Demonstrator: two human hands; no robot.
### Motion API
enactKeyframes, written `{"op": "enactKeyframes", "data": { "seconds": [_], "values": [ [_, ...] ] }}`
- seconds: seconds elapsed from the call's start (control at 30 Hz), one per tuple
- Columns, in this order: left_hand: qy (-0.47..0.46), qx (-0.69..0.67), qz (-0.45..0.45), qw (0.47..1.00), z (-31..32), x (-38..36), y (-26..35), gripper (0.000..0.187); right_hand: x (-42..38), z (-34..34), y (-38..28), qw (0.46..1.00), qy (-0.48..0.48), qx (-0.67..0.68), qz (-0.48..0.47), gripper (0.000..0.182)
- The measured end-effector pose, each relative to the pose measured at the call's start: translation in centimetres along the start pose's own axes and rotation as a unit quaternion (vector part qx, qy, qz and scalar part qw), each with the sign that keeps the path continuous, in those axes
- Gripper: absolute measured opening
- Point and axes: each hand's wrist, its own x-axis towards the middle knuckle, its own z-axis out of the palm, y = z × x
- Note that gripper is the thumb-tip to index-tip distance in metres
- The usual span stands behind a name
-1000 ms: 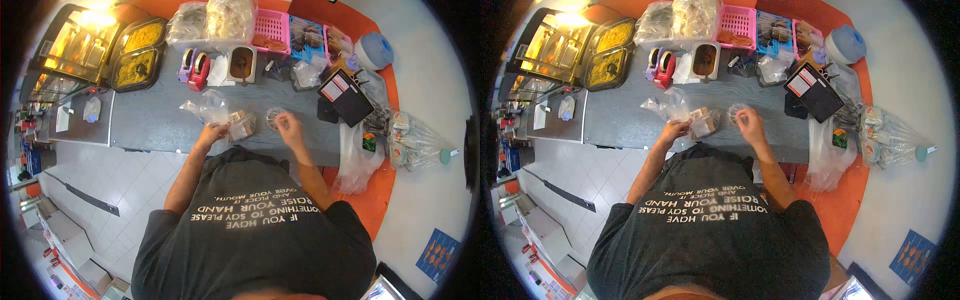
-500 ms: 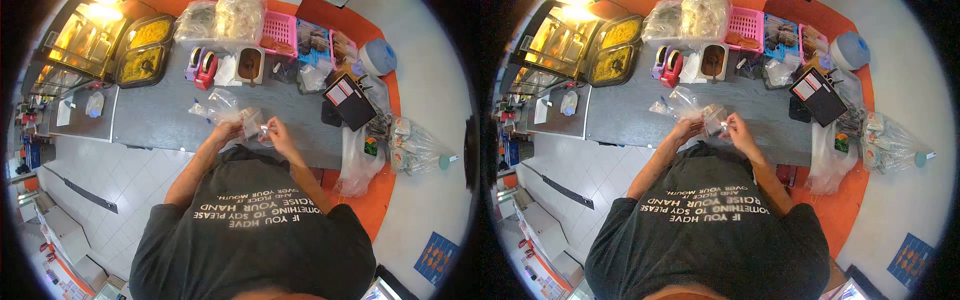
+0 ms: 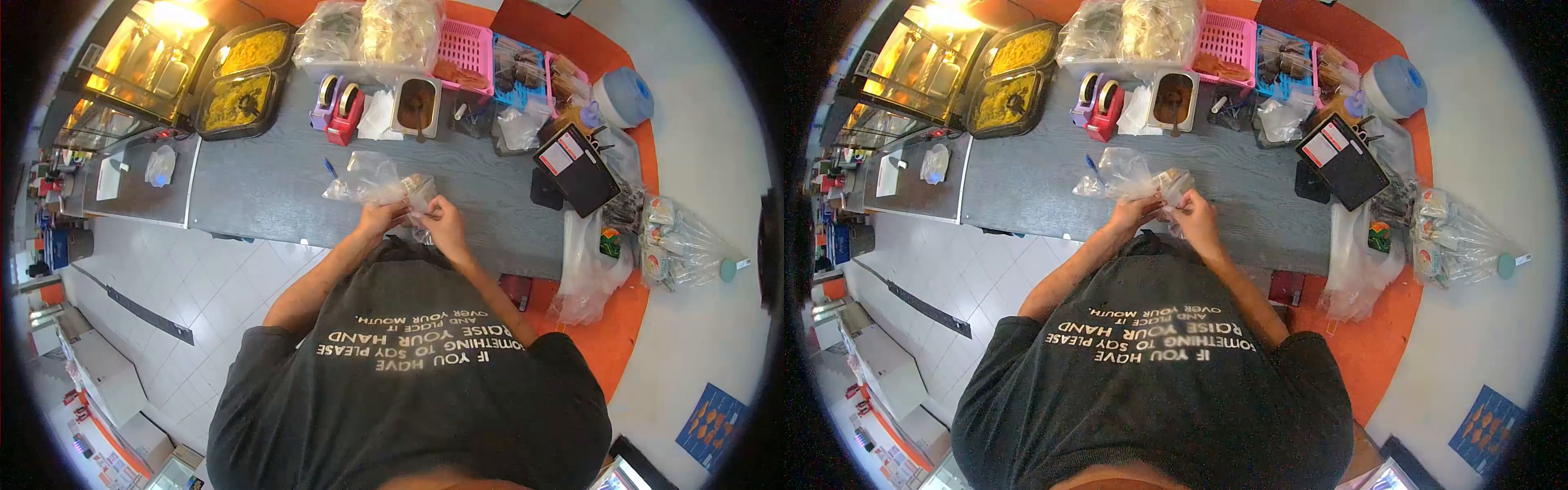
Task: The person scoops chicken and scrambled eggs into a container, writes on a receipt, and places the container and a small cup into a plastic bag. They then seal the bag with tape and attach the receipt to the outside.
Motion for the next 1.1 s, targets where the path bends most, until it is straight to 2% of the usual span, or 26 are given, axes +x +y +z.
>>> {"op": "enactKeyframes", "data": {
  "seconds": [0.13, 0.2, 0.33, 0.4, 0.43, 0.47, 0.5, 0.53, 0.6, 0.73, 0.8, 1.0, 1.1],
  "values": [
    [-0.017, -0.041, -0.011, 0.999, 0.2, -0.1, -0.1, 0.031, 0.1, 0.1, -2.9, 0.998, 0.007, -0.057, -0.008, 0.016],
    [-0.017, -0.042, -0.008, 0.999, 0.3, -0.5, 0.0, 0.03, 0.4, -0.3, -3.9, 0.96, 0.001, -0.244, -0.135, 0.016],
    [-0.033, -0.057, -0.016, 0.998, 0.4, -0.8, 0.3, 0.027, 1.0, -0.9, -6.1, 0.929, -0.039, -0.347, -0.125, 0.012],
    [-0.042, -0.067, -0.021, 0.997, -0.4, -0.3, -0.2, 0.027, 1.7, -0.9, -5.6, 0.965, -0.03, -0.224, -0.131, 0.014],
    [-0.052, -0.078, -0.026, 0.995, -0.6, 0.0, -0.3, 0.026, 2.1, -0.6, -4.5, 0.965, -0.03, -0.225, -0.132, 0.014],
    [-0.053, -0.079, -0.025, 0.995, -0.6, 0.0, -0.3, 0.026, 2.4, 0.0, -2.6, 0.994, -0.002, -0.072, -0.088, 0.016],
    [-0.063, -0.074, -0.035, 0.995, -0.7, 0.0, -0.2, 0.026, 2.7, 0.4, -1.3, 0.995, 0.026, 0.083, -0.041, 0.017],
    [-0.072, -0.069, -0.045, 0.994, -0.8, 0.1, -0.2, 0.027, 3.0, 0.4, -0.9, 0.995, 0.024, 0.083, -0.042, 0.017],
    [-0.069, -0.069, -0.047, 0.994, -1.0, 0.2, -0.6, 0.027, 3.1, 0.3, -0.1, 0.978, -0.029, 0.167, 0.118, 0.019],
    [-0.072, -0.043, -0.035, 0.996, -1.3, 0.2, -0.7, 0.031, 3.5, 0.3, 1.2, 0.969, -0.081, 0.195, 0.131, 0.023],
    [-0.078, -0.053, -0.036, 0.995, -1.5, 0.2, -0.8, 0.032, 3.6, -0.2, 0.8, 0.971, -0.142, 0.175, 0.076, 0.031],
    [-0.08, -0.041, -0.034, 0.995, -1.4, 0.0, -0.4, 0.035, 4.6, -0.3, 1.9, 0.976, -0.158, 0.139, 0.052, 0.036],
    [-0.079, -0.034, -0.032, 0.996, -1.3, 0.0, -0.3, 0.036, 4.9, -0.2, 2.1, 0.97, -0.165, 0.161, 0.072, 0.035]
  ]
}}
